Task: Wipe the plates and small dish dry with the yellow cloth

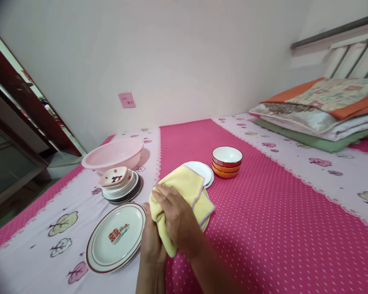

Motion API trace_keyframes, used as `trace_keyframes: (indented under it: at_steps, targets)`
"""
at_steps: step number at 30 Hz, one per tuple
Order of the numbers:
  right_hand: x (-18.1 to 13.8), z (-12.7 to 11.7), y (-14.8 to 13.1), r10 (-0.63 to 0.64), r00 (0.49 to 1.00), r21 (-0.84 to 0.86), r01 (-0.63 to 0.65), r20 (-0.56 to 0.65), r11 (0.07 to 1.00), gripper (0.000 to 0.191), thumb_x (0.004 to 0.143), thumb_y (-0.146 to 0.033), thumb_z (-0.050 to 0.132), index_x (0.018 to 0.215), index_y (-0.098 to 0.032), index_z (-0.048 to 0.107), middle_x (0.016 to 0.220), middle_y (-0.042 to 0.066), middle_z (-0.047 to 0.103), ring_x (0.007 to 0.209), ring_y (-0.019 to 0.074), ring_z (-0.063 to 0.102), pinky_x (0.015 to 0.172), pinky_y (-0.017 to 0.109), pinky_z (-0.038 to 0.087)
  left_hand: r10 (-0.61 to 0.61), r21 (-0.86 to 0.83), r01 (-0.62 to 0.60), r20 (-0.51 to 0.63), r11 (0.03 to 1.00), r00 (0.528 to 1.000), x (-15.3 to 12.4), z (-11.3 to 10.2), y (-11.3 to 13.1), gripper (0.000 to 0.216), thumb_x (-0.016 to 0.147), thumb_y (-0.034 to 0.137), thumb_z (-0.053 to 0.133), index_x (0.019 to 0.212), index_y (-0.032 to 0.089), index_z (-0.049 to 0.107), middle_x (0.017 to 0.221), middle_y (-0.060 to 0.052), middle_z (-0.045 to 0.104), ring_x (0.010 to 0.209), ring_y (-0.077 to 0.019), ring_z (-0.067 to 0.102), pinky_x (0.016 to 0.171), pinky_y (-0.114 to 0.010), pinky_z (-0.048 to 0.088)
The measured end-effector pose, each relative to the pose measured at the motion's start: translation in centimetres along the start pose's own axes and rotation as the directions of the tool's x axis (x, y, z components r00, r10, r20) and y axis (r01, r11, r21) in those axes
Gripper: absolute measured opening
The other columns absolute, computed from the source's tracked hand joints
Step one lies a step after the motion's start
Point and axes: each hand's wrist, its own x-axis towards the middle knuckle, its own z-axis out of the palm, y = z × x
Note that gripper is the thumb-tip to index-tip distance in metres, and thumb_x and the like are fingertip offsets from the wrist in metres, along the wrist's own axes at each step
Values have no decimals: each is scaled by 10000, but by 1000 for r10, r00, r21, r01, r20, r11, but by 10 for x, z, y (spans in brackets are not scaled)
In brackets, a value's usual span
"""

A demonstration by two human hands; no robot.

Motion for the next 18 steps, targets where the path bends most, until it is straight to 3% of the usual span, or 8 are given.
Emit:
trace_keyframes:
  at_steps: [4, 8, 11, 14, 16, 18]
  targets:
    - [-1, -8, 14, 53, 997, -146, -62, -63, 987, 622, 978, -37, 363, 1568, -224, 421, 1560, 111, 548, 1506, 237, 433, 1266, 563, 304, 52, 170, -66, 84, 983, 995, 3, -7, -6, 479, 1050, 473, 495, 1332, 156, 715, 1321, -156, 738, 1385, -292, 580, 1211, -441, 404]
    - [-4, -19, 32, 250, 960, -244, -275, -128, 930, 643, 942, -180, 544, 1570, -223, 412, 1596, 131, 502, 1540, 360, 355, 1233, 691, 248, 82, 247, -108, 114, 963, 990, 6, -15, -7, 470, 1022, 482, 557, 1299, 146, 731, 1326, -170, 734, 1394, -325, 569, 1197, -482, 422]
    - [-9, -25, 47, 369, 916, -149, -391, -154, 908, 656, 906, -300, 632, 1529, -178, 466, 1557, 172, 526, 1478, 362, 436, 1213, 613, 354, 99, 247, -124, 110, 961, 989, 4, -15, -2, 506, 1017, 494, 560, 1354, 141, 697, 1355, -181, 716, 1394, -337, 567, 1187, -493, 434]
    - [-14, -23, 59, 534, 833, 33, -535, -148, 844, 636, 891, -352, 616, 1484, -150, 507, 1458, 183, 603, 1366, 332, 561, 1169, 549, 439, 187, 204, -199, 74, 959, 979, 0, -9, 3, 564, 1026, 520, 523, 1441, 154, 631, 1401, -181, 687, 1394, -329, 569, 1183, -479, 441]
    - [-16, -18, 61, 630, 771, 172, -611, -96, 773, 619, 890, -389, 602, 1458, -155, 525, 1403, 171, 651, 1302, 321, 621, 1132, 530, 481, 280, 173, -283, 42, 943, 959, -2, -4, 6, 594, 1033, 552, 480, 1484, 183, 594, 1441, -166, 663, 1394, -319, 570, 1181, -462, 445]
    - [-18, -10, 60, 671, 741, 269, -642, -23, 718, 613, 891, -405, 596, 1449, -161, 531, 1385, 163, 673, 1274, 313, 650, 1115, 514, 501, 373, 166, -368, 2, 915, 928, -3, 1, 7, 591, 1038, 564, 453, 1503, 221, 576, 1480, -142, 637, 1402, -309, 562, 1176, -446, 450]
